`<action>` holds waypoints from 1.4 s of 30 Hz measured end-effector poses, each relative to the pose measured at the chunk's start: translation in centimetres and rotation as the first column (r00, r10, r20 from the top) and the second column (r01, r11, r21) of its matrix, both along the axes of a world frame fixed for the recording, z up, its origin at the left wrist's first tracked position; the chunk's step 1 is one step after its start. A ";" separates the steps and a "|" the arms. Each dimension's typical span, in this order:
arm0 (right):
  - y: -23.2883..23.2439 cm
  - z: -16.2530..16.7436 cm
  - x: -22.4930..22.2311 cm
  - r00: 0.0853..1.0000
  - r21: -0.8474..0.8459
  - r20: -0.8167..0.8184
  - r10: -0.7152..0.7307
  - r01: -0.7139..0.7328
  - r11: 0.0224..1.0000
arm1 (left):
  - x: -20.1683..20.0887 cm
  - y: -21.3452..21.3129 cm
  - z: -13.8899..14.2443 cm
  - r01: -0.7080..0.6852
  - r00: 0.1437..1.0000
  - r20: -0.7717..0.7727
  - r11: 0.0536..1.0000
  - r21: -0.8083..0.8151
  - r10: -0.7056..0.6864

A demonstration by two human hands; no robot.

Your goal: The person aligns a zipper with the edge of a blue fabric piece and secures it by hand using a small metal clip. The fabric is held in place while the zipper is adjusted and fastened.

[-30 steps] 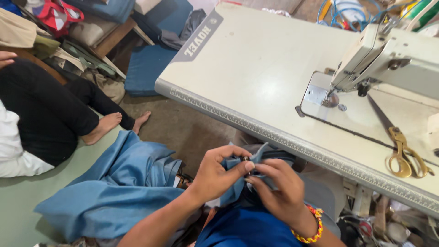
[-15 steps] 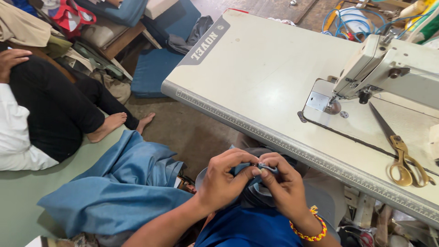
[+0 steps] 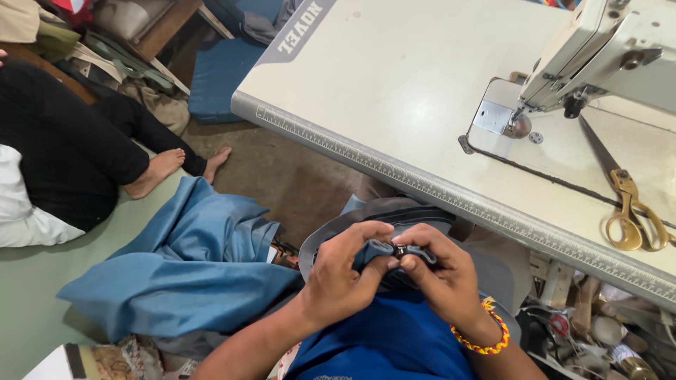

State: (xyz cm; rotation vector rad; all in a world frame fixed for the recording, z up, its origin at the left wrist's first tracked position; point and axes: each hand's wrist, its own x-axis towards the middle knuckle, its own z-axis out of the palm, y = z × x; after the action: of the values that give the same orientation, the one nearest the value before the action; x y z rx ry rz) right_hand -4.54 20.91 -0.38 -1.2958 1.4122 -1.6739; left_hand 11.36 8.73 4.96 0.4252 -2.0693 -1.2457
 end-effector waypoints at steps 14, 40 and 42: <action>1.2 0.3 2.6 0.992 -0.172 -0.084 -0.095 0.080 0.982 | 0.2 1.8 -2.0 0.150 0.984 -0.099 0.989 0.007 -0.149; 1.2 -0.6 3.7 0.994 -0.272 -0.049 -0.102 0.086 0.959 | -0.4 3.2 -4.7 0.116 0.943 -0.314 0.993 -0.008 -0.113; 1.4 -0.4 3.4 0.994 -0.254 -0.056 -0.095 0.078 0.964 | -0.2 2.9 -4.5 0.143 0.940 -0.312 0.990 0.003 -0.135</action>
State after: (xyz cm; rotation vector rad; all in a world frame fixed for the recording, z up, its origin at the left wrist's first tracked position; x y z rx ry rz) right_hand -1.14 22.35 -0.76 -1.4588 1.3441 -1.9353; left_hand 11.21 11.58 0.45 0.0842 -1.8388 -1.3287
